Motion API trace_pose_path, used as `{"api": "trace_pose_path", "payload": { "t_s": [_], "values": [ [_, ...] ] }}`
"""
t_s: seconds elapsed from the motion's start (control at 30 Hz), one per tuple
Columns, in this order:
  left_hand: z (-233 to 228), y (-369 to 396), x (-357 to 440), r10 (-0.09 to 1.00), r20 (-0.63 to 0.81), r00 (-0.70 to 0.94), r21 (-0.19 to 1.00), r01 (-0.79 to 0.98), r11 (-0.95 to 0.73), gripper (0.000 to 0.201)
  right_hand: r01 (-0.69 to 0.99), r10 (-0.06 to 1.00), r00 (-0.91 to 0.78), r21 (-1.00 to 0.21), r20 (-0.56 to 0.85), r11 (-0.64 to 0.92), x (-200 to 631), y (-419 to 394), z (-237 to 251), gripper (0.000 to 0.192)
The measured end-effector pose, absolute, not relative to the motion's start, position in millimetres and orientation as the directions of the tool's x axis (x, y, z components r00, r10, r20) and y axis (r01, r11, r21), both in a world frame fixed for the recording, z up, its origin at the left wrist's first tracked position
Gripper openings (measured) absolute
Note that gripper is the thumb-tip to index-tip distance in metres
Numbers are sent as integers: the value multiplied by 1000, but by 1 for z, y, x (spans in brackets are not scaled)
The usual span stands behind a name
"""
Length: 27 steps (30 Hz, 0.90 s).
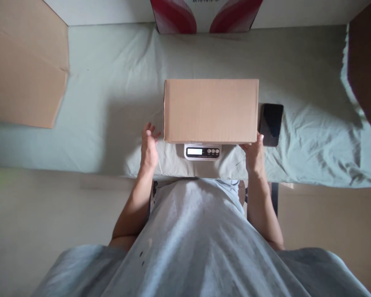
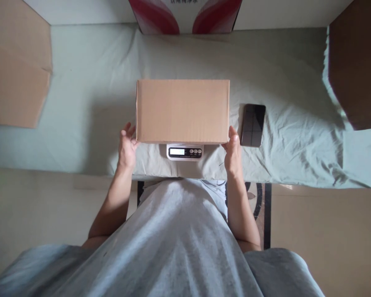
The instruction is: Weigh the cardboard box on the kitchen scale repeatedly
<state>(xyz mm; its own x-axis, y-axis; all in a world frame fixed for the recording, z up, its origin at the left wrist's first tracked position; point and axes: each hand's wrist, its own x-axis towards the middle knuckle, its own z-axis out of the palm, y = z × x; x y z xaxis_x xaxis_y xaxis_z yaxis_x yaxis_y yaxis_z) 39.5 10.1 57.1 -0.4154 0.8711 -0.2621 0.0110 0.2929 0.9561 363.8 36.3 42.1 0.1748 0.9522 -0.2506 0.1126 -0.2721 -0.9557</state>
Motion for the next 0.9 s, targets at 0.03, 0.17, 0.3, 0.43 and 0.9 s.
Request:
{"api": "trace_pose_path", "payload": {
  "t_s": [0.03,0.17,0.3,0.43,0.9],
  "values": [
    [57,10,40,870,-273,-411,953,7,303,88,121,953,171,-955,-248,-270,365,37,41,69],
    [57,11,42,858,-315,-407,938,3,346,85,139,956,167,-954,-242,-266,365,37,43,70],
    [55,13,40,856,-336,-393,931,-1,364,83,136,959,174,-959,-224,-249,363,34,50,69],
    [60,11,39,915,-237,-328,963,48,266,79,90,980,153,-986,-128,-143,358,32,61,66],
    [114,34,68,969,112,-221,993,53,-103,63,85,991,65,-990,118,112,328,55,116,65]
  ]
}}
